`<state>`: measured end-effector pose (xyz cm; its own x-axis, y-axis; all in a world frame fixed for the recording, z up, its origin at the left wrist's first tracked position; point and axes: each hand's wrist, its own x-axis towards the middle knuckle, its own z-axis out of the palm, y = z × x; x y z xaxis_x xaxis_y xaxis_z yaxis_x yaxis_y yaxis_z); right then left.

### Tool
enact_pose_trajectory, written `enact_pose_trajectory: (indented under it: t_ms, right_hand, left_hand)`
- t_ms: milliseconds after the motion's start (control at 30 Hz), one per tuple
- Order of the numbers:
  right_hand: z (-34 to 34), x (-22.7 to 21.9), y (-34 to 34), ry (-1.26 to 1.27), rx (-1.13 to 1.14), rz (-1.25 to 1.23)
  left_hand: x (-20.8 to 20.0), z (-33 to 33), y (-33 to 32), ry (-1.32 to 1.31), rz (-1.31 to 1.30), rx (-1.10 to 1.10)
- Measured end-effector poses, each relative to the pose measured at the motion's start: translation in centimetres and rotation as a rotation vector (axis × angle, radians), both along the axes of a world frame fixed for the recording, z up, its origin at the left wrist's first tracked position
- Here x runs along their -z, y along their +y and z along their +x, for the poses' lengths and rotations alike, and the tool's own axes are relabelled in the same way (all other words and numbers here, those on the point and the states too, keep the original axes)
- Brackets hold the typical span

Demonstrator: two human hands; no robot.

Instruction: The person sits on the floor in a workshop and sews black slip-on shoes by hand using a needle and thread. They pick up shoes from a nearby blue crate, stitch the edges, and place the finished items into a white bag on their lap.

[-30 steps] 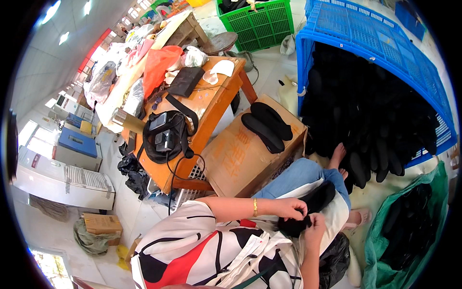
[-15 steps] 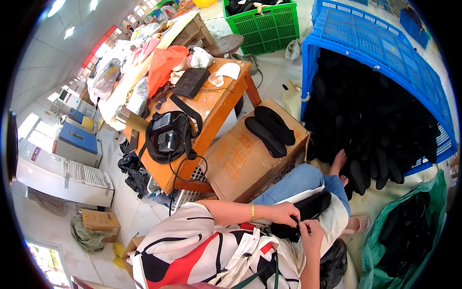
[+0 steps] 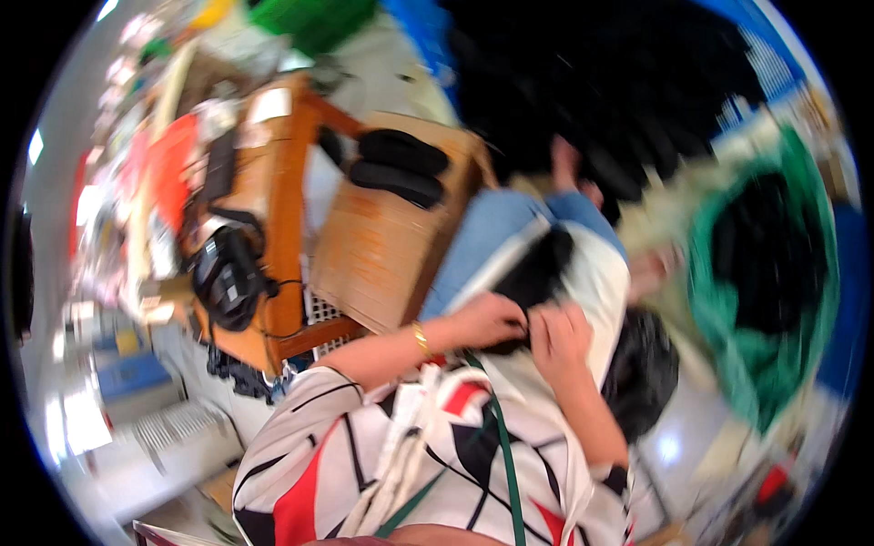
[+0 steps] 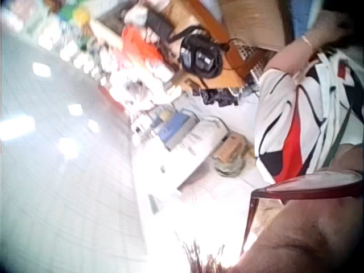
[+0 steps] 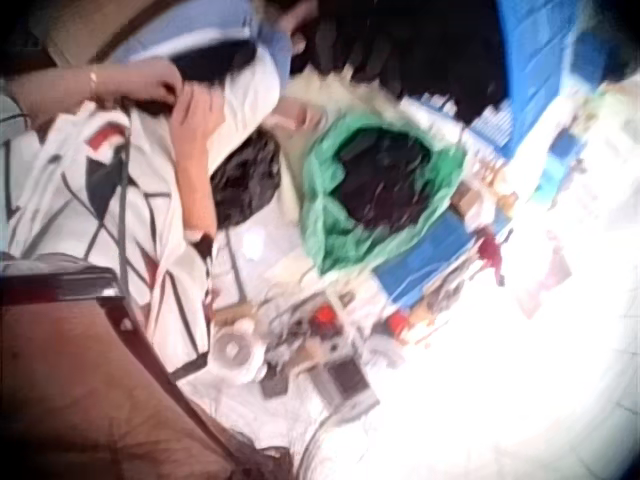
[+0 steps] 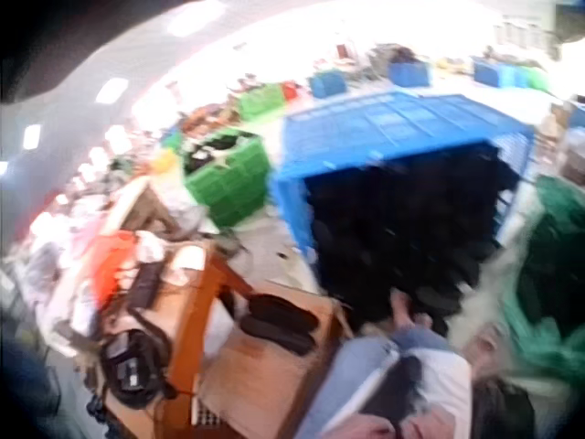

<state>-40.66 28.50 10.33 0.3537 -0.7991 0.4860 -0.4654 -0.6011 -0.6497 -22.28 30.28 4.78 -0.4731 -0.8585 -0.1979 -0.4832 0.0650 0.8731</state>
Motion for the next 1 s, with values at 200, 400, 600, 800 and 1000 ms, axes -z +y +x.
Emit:
enact_pose_trajectory:
  t_ms: [200, 400, 600, 800, 1000]
  right_hand:
    - [-3.5, -0.4, 0.4, -0.787, -0.041, 1.325]
    - [-8.3, -3.0, 2.0, -1.091, -0.063, 1.172]
    - [-11.1, -5.3, 1.7, -1.279, 0.017, 0.909]
    - [-13.5, -4.1, 1.0, -1.540, 0.221, 0.830]
    - [-11.8, 0.4, 0.2, -1.302, 0.480, 0.714]
  left_hand:
    - [-2.2, -0.6, 0.2, -0.060, -0.065, -0.007]
    - [-1.0, 1.0, 2.1, -0.015, -0.275, 0.009]
    - [-0.7, 1.5, 1.9, 0.037, -0.296, 0.002]
    - [-0.3, 1.3, 1.5, 0.026, -0.300, -0.005]
    - [0.0, 1.0, 2.0, -0.014, -0.347, -0.057]
